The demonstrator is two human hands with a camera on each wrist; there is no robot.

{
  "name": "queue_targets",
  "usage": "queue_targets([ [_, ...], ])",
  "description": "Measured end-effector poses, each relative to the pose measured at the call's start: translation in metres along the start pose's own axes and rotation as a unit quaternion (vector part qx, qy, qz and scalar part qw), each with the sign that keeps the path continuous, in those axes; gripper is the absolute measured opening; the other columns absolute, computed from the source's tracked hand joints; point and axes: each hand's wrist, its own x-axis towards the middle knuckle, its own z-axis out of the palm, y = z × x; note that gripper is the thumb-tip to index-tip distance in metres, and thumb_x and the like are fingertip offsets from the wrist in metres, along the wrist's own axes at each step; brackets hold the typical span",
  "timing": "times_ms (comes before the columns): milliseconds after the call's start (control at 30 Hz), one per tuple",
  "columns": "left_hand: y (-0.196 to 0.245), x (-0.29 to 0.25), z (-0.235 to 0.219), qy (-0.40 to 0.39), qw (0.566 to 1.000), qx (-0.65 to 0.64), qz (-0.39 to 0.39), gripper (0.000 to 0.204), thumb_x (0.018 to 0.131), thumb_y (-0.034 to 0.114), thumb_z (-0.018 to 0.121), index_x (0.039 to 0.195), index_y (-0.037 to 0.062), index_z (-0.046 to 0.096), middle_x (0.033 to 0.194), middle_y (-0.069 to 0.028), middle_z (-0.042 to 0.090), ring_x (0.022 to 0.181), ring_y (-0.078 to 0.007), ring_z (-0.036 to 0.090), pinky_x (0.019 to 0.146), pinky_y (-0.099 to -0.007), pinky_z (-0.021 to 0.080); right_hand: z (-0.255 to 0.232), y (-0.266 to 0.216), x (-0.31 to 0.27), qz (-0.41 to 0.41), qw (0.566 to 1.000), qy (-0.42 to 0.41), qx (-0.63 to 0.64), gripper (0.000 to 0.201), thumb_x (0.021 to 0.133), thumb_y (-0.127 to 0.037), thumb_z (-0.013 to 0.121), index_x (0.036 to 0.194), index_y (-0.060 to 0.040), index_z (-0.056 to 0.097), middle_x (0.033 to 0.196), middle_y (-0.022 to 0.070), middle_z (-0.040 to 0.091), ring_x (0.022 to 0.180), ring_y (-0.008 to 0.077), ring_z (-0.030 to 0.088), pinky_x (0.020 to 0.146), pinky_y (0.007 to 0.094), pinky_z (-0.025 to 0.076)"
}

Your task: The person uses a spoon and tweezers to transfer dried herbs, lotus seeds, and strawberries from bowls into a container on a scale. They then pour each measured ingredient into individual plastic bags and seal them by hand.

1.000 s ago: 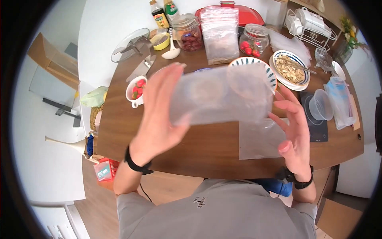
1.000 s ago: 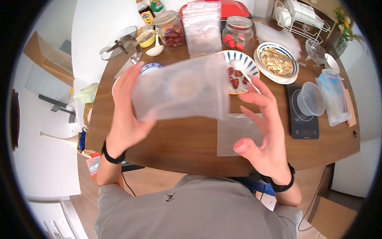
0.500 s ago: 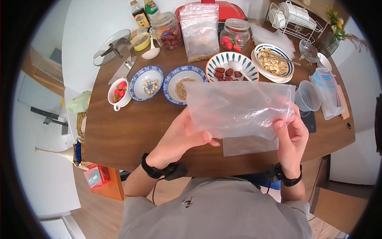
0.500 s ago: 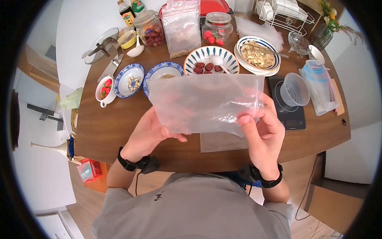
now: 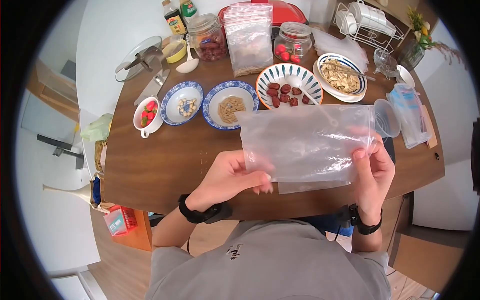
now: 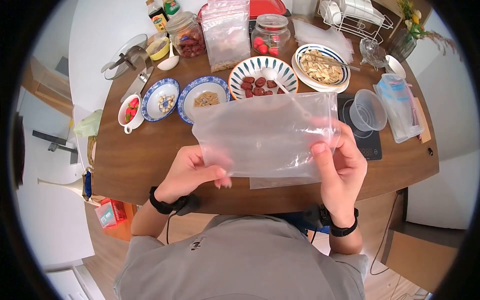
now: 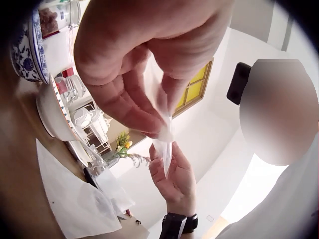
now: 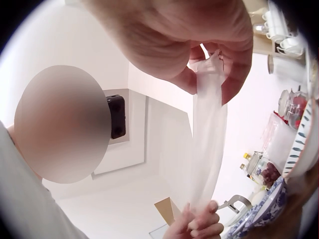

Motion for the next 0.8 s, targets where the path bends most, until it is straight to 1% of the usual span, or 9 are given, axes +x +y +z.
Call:
queue_targets([
  [67,-0.001,0.0,-0.003,-0.051,0.997,0.04,-0.047,0.027,0.087,0.007,0.07,0.112,-0.0006,0.063,0.095,-0.0055,0.068,0.09,-0.0108,0.065,0.076,-0.0249,0.053,0.0,-0.002,-0.001,-0.001,1.0,0.004,-0.011,0.006,0.091,-0.006,0.063,0.088,0.0,0.064,0.122,0.0108,0.059,0.095,0.0104,0.056,0.076,0.0233,0.046],
  [167,-0.001,0.005,0.005,-0.028,0.997,0.034,0.058,0.03,0.089,0.008,0.067,0.117,-0.001,0.06,0.102,-0.0083,0.069,0.097,-0.0142,0.065,0.086,-0.0281,0.051,-0.001,-0.002,-0.002,-0.007,1.0,-0.005,-0.005,0.006,0.091,-0.006,0.063,0.089,0.0,0.064,0.12,0.0108,0.058,0.095,0.0107,0.056,0.077,0.0231,0.045],
  [233,0.01,0.014,0.01,0.087,0.987,-0.124,0.053,0.026,0.092,0.008,0.063,0.116,-0.0024,0.061,0.1,-0.0107,0.07,0.096,-0.017,0.067,0.089,-0.0301,0.051,0.001,-0.001,-0.003,-0.033,0.999,-0.028,-0.025,0.006,0.091,-0.005,0.063,0.091,0.0003,0.064,0.121,0.0107,0.057,0.094,0.0108,0.056,0.075,0.0231,0.045],
  [367,0.014,0.018,-0.005,0.115,0.985,0.043,0.118,0.03,0.096,0.019,0.059,0.115,-0.0048,0.06,0.104,-0.0157,0.069,0.095,-0.0196,0.068,0.086,-0.0326,0.053,0.003,-0.006,-0.007,-0.017,0.997,-0.06,-0.051,0.005,0.09,-0.004,0.064,0.091,0.0006,0.064,0.123,0.0118,0.055,0.095,0.0115,0.056,0.076,0.0243,0.046],
  [500,0.012,0.021,-0.003,0.179,0.97,0.025,0.164,0.025,0.096,0.017,0.059,0.107,-0.0052,0.064,0.095,-0.0156,0.071,0.089,-0.0202,0.069,0.081,-0.031,0.054,0.002,-0.002,-0.007,-0.008,0.998,-0.055,-0.04,0.004,0.09,-0.004,0.064,0.091,0.0005,0.064,0.123,0.0123,0.055,0.095,0.0114,0.056,0.076,0.0244,0.047],
  [567,0.024,0.023,0.012,0.177,0.964,-0.158,0.117,0.023,0.098,0.016,0.055,0.102,-0.0054,0.064,0.09,-0.0155,0.071,0.084,-0.0217,0.07,0.078,-0.0316,0.054,0.005,-0.001,-0.006,-0.02,0.999,-0.036,-0.031,0.004,0.09,-0.003,0.063,0.091,0.0004,0.064,0.123,0.0121,0.055,0.094,0.0108,0.056,0.074,0.024,0.047],
  [600,0.019,0.022,0.007,0.177,0.964,-0.158,0.117,0.023,0.098,0.016,0.055,0.102,-0.0054,0.064,0.09,-0.0155,0.071,0.084,-0.0217,0.07,0.078,-0.0316,0.054,0.005,-0.001,-0.007,-0.02,0.999,-0.036,-0.031,0.004,0.09,-0.003,0.063,0.091,0.0004,0.064,0.123,0.0121,0.055,0.094,0.0108,0.056,0.074,0.024,0.047],
  [667,0.006,0.019,-0.004,0.141,0.977,0.045,0.151,0.028,0.099,0.02,0.053,0.108,-0.0062,0.061,0.093,-0.0164,0.07,0.087,-0.0241,0.07,0.081,-0.0347,0.055,0.006,-0.001,-0.008,-0.006,0.999,-0.035,-0.03,0.004,0.09,-0.003,0.063,0.092,0.0003,0.064,0.122,0.0116,0.056,0.094,0.0102,0.056,0.075,0.0236,0.047],
  [800,0.002,0.023,-0.001,0.152,0.969,-0.079,0.181,0.03,0.098,0.02,0.054,0.109,-0.0066,0.061,0.095,-0.0169,0.07,0.088,-0.0248,0.07,0.082,-0.0365,0.055,0.005,0.002,-0.008,0.005,0.999,-0.023,-0.035,0.003,0.09,-0.002,0.063,0.092,0.0003,0.065,0.12,0.0109,0.056,0.093,0.0101,0.057,0.074,0.023,0.047],
])
